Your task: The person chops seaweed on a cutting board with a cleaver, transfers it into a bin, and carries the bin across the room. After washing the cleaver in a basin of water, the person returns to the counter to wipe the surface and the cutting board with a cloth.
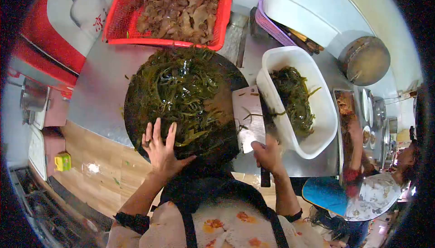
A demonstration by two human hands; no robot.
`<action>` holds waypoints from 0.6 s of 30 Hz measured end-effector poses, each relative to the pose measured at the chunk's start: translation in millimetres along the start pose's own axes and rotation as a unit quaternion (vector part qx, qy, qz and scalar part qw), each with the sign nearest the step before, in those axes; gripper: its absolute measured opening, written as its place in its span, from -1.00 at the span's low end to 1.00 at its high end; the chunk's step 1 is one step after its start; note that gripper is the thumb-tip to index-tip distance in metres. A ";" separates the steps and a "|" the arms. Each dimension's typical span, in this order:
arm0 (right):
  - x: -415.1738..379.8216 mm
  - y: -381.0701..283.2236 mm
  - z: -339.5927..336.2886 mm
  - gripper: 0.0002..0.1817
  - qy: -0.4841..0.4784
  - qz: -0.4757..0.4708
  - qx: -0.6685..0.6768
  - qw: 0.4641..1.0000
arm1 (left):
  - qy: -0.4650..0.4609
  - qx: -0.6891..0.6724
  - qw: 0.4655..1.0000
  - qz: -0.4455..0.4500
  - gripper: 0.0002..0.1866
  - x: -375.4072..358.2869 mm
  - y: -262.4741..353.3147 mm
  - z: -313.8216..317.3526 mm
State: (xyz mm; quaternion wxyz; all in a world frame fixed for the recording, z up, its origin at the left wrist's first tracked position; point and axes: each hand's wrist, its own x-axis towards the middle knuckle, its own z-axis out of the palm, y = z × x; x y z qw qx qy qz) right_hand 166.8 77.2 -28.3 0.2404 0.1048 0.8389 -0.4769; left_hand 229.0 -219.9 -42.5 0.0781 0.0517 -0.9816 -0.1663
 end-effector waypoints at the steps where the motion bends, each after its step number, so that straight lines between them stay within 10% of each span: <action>1: -0.2 -1.7 1.3 -0.72 0.001 0.005 -0.005 1.000 | -0.003 -0.006 1.000 -0.002 0.12 4.7 -0.9 2.2; 18: -9.0 -2.6 41.0 -0.83 -0.116 0.048 0.028 0.992 | 0.030 -0.150 0.987 0.042 -0.04 30.8 21.9 25.8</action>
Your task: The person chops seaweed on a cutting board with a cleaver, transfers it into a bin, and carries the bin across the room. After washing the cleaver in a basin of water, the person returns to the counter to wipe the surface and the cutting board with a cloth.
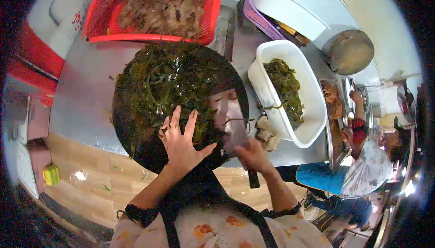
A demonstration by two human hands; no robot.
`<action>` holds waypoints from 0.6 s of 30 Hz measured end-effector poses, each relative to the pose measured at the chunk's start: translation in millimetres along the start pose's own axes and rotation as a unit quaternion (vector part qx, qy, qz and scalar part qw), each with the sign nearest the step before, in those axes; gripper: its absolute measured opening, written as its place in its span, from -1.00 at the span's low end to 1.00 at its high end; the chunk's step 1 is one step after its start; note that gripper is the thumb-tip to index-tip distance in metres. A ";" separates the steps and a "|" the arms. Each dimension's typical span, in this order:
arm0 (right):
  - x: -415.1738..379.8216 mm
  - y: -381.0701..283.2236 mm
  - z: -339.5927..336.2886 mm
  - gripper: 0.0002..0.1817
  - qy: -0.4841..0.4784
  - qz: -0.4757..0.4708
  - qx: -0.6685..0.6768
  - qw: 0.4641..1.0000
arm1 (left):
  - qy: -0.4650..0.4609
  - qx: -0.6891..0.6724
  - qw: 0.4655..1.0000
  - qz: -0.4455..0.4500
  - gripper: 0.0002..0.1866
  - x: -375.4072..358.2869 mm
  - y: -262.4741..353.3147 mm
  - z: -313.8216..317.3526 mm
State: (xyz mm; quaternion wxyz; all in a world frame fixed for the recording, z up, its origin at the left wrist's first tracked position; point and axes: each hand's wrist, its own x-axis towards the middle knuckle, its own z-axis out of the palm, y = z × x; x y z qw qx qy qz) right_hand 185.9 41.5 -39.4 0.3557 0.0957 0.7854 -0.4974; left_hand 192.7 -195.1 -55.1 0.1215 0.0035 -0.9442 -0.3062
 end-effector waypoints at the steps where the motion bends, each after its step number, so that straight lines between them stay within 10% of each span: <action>1: 0.7 1.8 11.0 -0.80 -0.004 -0.034 0.023 0.999 | -0.001 -0.004 1.000 0.012 -0.04 1.1 0.7 0.8; 5: 11.4 -9.0 54.6 -0.73 -0.022 -0.153 0.030 0.988 | 0.027 -0.006 0.999 0.025 -0.15 2.9 2.5 9.2; 18: -29.0 -59.1 56.6 -0.67 -0.037 -0.114 0.050 0.992 | 0.161 -0.091 0.980 0.068 -0.46 3.3 30.1 11.9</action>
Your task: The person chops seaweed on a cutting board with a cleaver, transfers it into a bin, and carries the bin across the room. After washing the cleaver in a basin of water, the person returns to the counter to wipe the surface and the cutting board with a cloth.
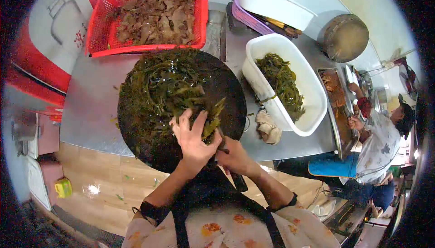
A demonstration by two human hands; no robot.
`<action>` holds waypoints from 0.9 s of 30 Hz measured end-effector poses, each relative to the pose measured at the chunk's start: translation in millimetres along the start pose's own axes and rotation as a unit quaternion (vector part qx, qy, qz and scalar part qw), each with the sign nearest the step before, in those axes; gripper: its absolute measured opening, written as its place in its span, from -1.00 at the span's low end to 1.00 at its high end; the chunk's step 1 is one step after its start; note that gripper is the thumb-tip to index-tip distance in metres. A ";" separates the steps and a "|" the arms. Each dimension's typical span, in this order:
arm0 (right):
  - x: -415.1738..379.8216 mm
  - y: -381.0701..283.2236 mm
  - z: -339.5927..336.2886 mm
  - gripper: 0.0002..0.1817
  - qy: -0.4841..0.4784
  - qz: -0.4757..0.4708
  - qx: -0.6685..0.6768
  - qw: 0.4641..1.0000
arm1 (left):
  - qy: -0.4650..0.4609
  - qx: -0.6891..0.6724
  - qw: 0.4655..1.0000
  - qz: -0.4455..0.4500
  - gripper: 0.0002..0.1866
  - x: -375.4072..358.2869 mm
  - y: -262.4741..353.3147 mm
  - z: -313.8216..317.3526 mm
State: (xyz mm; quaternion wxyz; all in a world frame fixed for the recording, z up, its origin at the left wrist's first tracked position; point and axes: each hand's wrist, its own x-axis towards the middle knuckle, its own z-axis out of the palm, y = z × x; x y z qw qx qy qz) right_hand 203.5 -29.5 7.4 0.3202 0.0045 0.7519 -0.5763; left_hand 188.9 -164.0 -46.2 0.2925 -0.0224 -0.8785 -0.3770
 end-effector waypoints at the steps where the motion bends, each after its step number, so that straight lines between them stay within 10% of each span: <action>1: -5.4 -2.7 -3.0 -0.67 -0.001 -0.003 0.000 1.000 | 0.003 0.002 1.000 0.002 -0.46 5.3 8.1 -5.3; 7: -7.8 -1.2 -15.9 -0.72 0.001 -0.050 0.001 0.999 | 0.019 -0.015 0.999 0.037 -0.49 20.8 28.9 -7.6; 9: 14.1 36.1 -21.7 -0.54 -0.024 -0.228 -0.049 0.972 | 0.022 -0.024 0.999 0.026 -0.49 3.0 12.7 15.1; 13: -4.5 13.3 -27.7 -0.78 -0.029 -0.047 -0.011 0.998 | 0.027 -0.008 0.999 0.024 -0.49 5.2 24.7 18.7; 19: -25.7 -6.7 -87.5 -0.87 0.125 -0.203 -0.076 0.968 | 0.026 -0.057 0.992 0.113 -0.46 77.5 105.8 11.6; 21: -56.7 -48.2 -112.7 -0.66 0.107 -0.095 0.040 0.989 | 0.026 -0.099 0.986 0.134 -0.44 98.7 136.7 20.0; 27: -97.5 -91.1 -177.2 -0.75 0.257 -0.185 -0.047 0.947 | 0.068 -0.200 0.949 0.235 -0.44 139.0 209.5 70.3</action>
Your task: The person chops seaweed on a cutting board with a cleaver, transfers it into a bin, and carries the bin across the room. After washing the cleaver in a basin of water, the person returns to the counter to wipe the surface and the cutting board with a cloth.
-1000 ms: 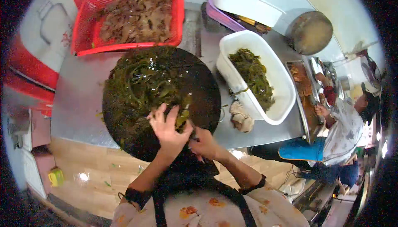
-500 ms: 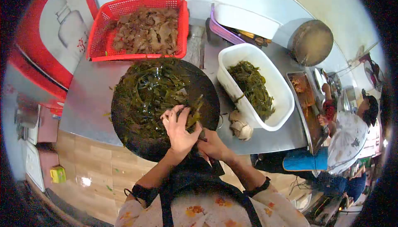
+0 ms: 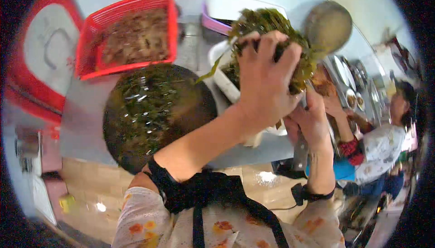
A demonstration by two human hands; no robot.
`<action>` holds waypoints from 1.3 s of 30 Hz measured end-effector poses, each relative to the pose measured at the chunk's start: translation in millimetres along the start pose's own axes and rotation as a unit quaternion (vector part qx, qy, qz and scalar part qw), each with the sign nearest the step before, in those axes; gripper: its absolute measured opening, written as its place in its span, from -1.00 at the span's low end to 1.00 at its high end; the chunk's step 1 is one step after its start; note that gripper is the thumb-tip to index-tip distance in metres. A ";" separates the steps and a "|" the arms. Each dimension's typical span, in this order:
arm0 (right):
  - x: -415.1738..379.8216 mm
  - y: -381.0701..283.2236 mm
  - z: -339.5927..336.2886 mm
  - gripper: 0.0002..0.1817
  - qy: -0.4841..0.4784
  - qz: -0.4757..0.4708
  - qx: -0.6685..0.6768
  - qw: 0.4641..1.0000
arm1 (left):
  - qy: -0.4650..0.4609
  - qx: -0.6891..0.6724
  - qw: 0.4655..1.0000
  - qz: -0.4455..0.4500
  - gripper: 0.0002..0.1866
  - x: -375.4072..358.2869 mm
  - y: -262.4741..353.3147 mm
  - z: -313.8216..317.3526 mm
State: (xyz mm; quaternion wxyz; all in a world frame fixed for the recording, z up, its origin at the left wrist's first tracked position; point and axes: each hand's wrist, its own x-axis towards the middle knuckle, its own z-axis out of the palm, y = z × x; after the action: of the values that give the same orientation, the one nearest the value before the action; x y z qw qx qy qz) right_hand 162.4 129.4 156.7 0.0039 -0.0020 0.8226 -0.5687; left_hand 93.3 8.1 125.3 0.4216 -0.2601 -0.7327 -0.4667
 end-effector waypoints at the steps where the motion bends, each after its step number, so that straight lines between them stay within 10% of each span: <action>1: 3.4 2.3 -11.3 -0.74 0.006 0.001 -0.017 1.000 | 0.023 0.001 0.999 0.026 -0.43 2.0 -2.0 15.5; 8: 50.7 60.7 -50.8 -0.82 0.033 0.022 -0.201 0.979 | -0.022 -0.063 0.998 -0.009 -0.34 -39.4 -44.8 106.9; 10: 74.7 132.1 -68.4 -0.80 0.027 -0.160 -0.484 0.860 | -0.166 0.076 0.970 -0.162 -0.37 -68.4 -56.3 132.4; 11: 69.3 123.7 -67.2 -0.79 -0.021 -0.078 -0.560 0.824 | -0.169 0.078 0.967 -0.172 -0.37 -72.9 -55.6 128.3; 13: 71.4 118.0 -62.9 -0.78 -0.066 0.052 -0.632 0.770 | -0.473 0.139 0.863 -0.111 -0.39 -71.3 -65.3 102.1; 32: 61.5 132.8 -67.5 -0.68 -0.048 0.066 -0.578 0.812 | -0.359 -0.079 0.900 -0.235 -0.61 -52.9 -93.0 95.8; 39: 53.1 138.6 -64.0 -0.78 -0.012 0.081 -0.560 0.824 | -0.495 -0.068 0.844 -0.195 -0.66 -31.0 -86.8 96.4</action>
State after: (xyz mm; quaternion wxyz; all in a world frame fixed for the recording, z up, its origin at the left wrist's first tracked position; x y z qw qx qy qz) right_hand 108.9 237.8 49.4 0.0581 0.0557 0.9967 -0.0079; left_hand 5.7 58.3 38.2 -0.1151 -0.3365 -0.8459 -0.3974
